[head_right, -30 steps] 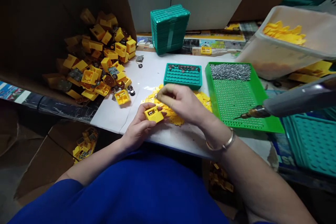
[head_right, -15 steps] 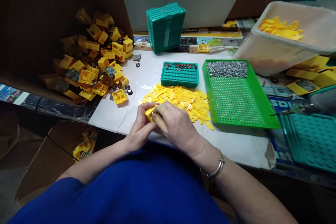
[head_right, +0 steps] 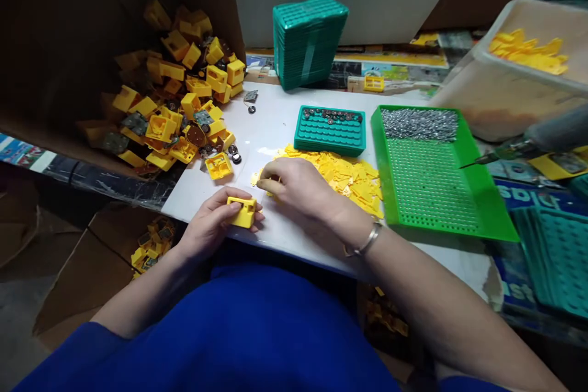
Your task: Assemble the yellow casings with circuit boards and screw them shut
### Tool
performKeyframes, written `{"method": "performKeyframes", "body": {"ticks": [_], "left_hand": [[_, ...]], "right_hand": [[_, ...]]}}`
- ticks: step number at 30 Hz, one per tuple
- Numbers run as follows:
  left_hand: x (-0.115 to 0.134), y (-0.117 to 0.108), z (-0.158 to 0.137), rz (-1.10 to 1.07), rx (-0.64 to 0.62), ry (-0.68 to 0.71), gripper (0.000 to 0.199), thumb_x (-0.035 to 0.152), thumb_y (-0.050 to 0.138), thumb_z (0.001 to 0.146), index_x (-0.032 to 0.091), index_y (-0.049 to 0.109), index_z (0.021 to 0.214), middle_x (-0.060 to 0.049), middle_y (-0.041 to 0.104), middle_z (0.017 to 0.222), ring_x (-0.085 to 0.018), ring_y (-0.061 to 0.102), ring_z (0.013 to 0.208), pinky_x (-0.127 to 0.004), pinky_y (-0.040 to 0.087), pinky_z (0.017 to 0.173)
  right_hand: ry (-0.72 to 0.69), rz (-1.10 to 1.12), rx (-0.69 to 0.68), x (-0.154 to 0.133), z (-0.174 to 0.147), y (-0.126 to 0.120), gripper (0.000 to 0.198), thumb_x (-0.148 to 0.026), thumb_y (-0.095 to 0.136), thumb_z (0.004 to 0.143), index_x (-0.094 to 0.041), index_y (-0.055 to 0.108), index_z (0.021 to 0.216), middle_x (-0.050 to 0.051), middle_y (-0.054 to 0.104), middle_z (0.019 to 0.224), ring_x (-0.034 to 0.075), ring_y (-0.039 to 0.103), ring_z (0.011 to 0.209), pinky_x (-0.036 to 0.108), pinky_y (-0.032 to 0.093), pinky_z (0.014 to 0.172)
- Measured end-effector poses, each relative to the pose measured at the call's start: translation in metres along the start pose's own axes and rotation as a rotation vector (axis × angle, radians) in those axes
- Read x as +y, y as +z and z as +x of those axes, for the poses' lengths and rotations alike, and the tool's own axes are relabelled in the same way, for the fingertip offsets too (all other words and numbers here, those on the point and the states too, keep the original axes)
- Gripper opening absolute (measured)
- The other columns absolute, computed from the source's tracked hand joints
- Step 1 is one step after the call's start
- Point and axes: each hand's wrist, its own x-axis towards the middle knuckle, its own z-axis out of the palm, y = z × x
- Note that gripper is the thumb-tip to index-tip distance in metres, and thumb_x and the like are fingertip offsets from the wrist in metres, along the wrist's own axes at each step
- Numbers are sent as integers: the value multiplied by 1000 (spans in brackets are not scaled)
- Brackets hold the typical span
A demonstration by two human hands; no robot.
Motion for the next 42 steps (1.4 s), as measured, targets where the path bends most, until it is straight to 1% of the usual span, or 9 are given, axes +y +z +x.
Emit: {"method": "performKeyframes", "body": {"ticks": [4,14,16,20,22,28,36,39,42], "left_hand": [[13,-8,-3,-16,64,115,24,34,71,81,18,63,97,-6,73,88,-22,73,78,-32,59,65],[16,3,3,-76,28,122,27,31,73,79,19,58,98,-5,74,96,-24,74,88,-37,60,75],[13,8,7,-95,5,104,27,31,72,79,19,57,98,-5,74,93,-25,74,88,-36,59,72],[5,18,15,-105,-43,32,29,33,71,80,18,56,100,-6,74,86,-26,75,83,-34,58,66],[2,25,19,-107,-64,1,29,33,71,80,18,56,99,-6,74,85,-25,74,81,-33,58,65],[-5,49,28,-89,-180,-57,31,35,71,79,19,55,100,-2,71,82,-22,74,77,-32,59,64],[-4,55,35,18,-319,-249,29,35,70,80,18,54,99,-2,69,75,-16,70,68,-23,55,55],[-6,56,40,-14,-322,-280,32,35,71,78,18,54,99,-2,69,78,-17,70,69,-24,55,56],[-10,61,41,-52,-306,-265,34,36,71,78,19,52,101,-2,69,81,-18,70,72,-29,55,64]], "right_hand": [[43,-455,-35,-17,25,20,27,-31,54,92,-14,75,92,17,69,99,26,66,82,33,42,63],[101,-450,22,-20,26,15,19,-11,54,85,-11,73,89,20,71,96,29,69,82,36,48,67],[113,-351,100,-12,12,7,17,-13,52,86,-14,68,90,14,71,94,25,69,81,34,50,68],[107,354,222,5,-32,-3,8,-19,49,87,-20,56,84,-1,63,68,15,64,57,27,51,56],[86,506,266,9,-55,-2,8,-25,51,90,-21,57,87,-2,62,67,13,63,53,26,52,53],[-117,122,451,14,-95,8,9,-21,56,94,-21,64,99,2,72,84,15,70,74,27,56,68],[-673,-525,597,42,-115,11,24,-12,45,97,-18,63,113,9,74,92,19,69,78,31,57,67],[-614,-470,598,40,-117,9,23,-14,48,97,-21,64,111,6,73,88,17,69,75,28,56,65],[-350,-200,643,32,-118,6,17,-17,54,96,-22,68,105,5,73,87,16,70,76,25,57,66]]}}
